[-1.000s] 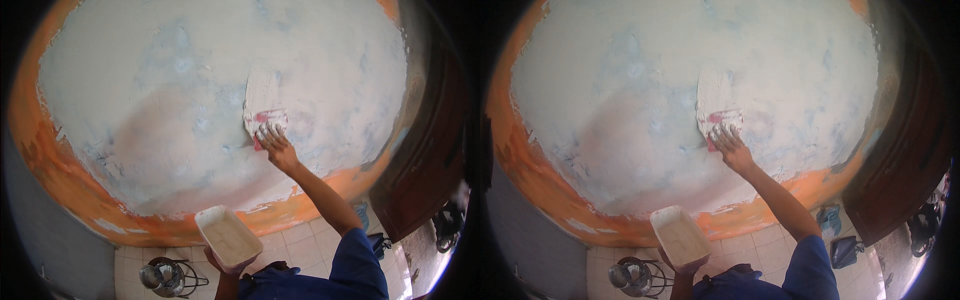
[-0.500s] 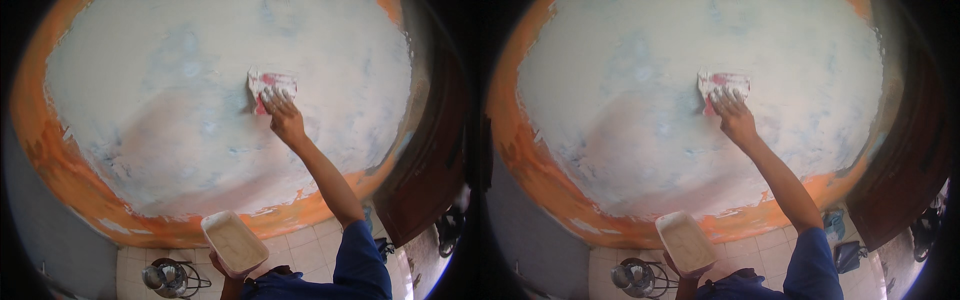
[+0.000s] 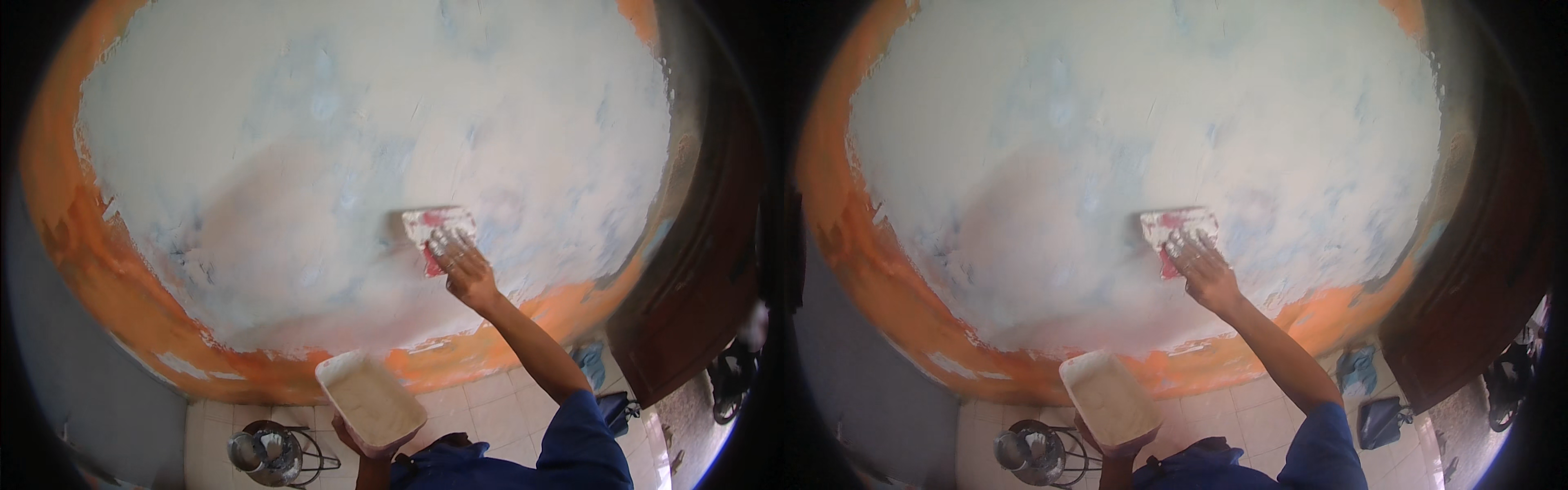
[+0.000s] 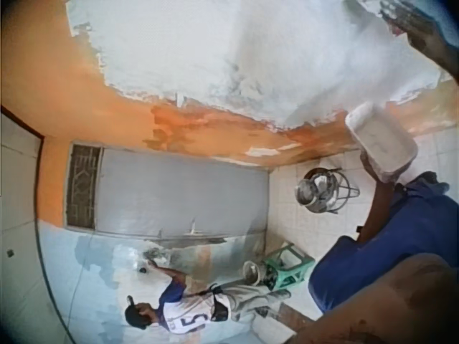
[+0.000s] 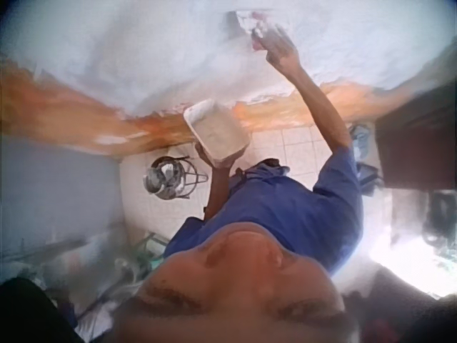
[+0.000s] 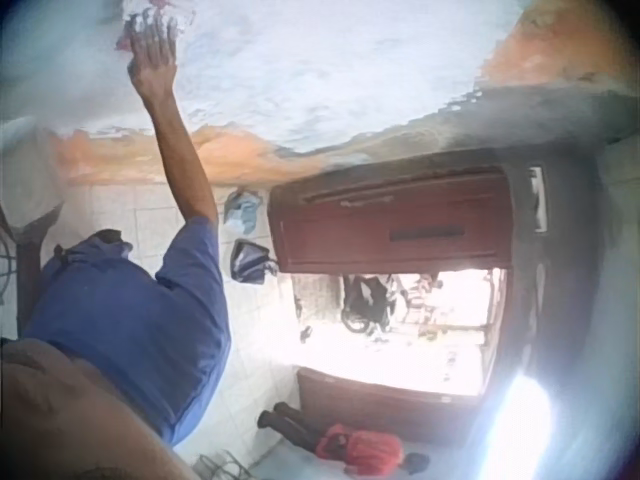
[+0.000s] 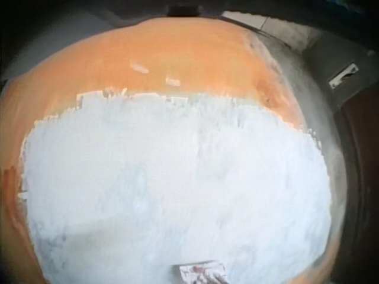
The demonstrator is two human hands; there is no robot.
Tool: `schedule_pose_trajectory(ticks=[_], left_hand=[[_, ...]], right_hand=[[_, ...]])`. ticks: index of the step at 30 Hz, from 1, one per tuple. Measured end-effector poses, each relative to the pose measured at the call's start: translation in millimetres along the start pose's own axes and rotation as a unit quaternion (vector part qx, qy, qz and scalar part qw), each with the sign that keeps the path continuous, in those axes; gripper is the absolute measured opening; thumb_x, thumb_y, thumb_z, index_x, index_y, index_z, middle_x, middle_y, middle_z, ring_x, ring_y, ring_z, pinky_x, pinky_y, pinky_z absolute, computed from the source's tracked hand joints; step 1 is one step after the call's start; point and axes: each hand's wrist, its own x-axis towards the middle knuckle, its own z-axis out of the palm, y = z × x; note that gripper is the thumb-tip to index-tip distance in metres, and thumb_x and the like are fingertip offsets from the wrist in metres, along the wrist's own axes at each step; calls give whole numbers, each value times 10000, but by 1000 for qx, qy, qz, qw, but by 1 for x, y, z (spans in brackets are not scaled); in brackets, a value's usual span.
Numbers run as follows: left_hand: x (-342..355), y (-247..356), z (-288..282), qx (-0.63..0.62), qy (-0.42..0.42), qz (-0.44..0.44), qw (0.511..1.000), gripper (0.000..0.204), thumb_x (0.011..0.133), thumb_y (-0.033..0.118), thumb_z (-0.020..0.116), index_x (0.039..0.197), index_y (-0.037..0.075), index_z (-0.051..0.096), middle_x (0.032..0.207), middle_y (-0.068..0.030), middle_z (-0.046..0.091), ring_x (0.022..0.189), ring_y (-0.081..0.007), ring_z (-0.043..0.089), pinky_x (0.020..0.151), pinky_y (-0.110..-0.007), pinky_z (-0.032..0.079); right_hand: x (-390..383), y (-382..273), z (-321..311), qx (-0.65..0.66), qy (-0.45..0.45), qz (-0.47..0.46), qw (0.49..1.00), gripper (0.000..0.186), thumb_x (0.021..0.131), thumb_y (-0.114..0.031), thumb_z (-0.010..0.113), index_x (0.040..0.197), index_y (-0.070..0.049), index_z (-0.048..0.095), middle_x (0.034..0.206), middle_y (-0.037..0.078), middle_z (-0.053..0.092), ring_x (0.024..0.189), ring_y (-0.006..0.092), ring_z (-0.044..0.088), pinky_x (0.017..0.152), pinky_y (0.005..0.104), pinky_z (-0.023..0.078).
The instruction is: The person applies plaster to a wall using a putty knife and a plastic container, smoothing the material across the surface in overlapping strokes.
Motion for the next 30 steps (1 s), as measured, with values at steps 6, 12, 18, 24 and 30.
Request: schedule_pose_trajectory(ticks=[6,12,18,24,30], left_hand=[[-1,-6,1,-11,32,13,999,673,879,594,354,1369,134,379,1272,-111,518,1061,-334,578,833,-529,509],[5,-11,-11,-47,-2,14,999,679,888,596,339,1384,133,358,1289,-108,509,1064,-339,577,832,-517,511],[11,-32,-5,-5,11,28,1000,714,879,641,305,1401,154,331,1325,-106,471,1091,-327,556,823,-506,511],[9,-53,16,0,9,42,999,715,875,642,322,1401,157,332,1317,-107,475,1089,-325,559,818,-517,516],[6,-79,-6,-37,0,29,999,751,801,620,397,1390,154,365,1324,-120,473,1154,-353,510,890,-560,466]], right_hand=[[81,85,-34,-159,145,21,976,607,660,161,527,1228,-51,566,1229,141,580,1178,309,531,1015,451,412],[42,109,-3,-96,23,21,995,691,577,140,537,1244,-41,556,1288,158,535,1268,334,444,1073,508,323],[-32,91,9,-46,-73,40,995,648,590,104,541,1221,-37,572,1288,153,534,1254,329,457,1082,520,311],[-20,62,-31,-18,15,8,1000,483,704,145,491,1139,-24,618,1225,153,581,1192,313,523,1046,499,376],[91,108,-50,-95,92,-36,991,618,638,152,507,1227,-25,559,1304,151,522,1236,326,473,1064,457,360]])
